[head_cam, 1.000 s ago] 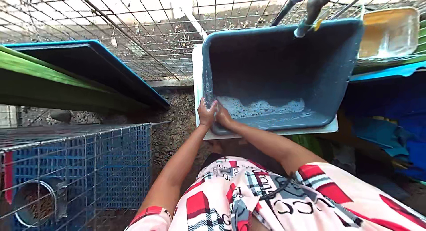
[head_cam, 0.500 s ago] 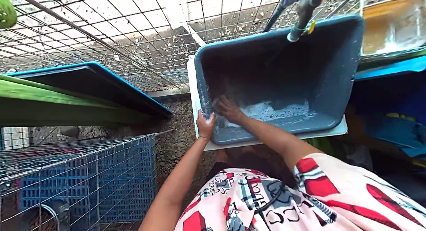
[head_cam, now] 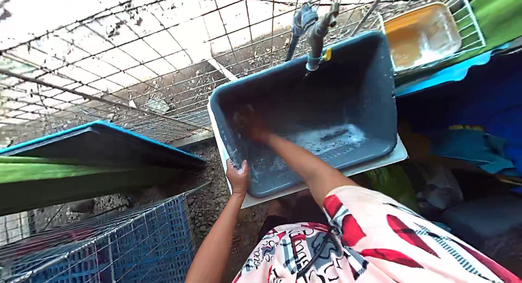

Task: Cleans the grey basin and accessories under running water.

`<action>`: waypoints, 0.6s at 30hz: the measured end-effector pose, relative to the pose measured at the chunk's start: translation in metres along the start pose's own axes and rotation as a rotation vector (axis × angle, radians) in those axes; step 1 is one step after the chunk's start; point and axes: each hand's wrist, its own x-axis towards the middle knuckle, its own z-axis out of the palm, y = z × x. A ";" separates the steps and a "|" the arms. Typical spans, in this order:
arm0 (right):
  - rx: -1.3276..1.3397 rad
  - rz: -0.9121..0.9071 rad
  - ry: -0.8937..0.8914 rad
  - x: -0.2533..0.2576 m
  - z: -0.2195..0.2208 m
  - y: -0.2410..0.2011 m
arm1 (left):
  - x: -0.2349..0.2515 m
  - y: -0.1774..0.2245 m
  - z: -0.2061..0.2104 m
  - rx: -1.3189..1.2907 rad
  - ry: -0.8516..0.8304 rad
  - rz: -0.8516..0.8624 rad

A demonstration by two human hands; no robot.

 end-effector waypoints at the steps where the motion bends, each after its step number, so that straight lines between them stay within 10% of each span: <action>1: 0.012 0.051 0.002 0.011 -0.021 0.008 | -0.001 0.001 0.000 0.012 0.008 -0.007; 8: -0.402 0.593 0.345 -0.048 -0.154 0.119 | 0.000 0.008 0.005 0.025 0.026 -0.001; 14: -0.201 -0.002 -0.039 -0.031 -0.048 0.047 | -0.008 0.013 0.001 0.260 0.022 0.063; 18: -0.164 0.112 0.039 -0.005 -0.128 0.073 | -0.010 0.007 0.010 0.683 0.087 0.532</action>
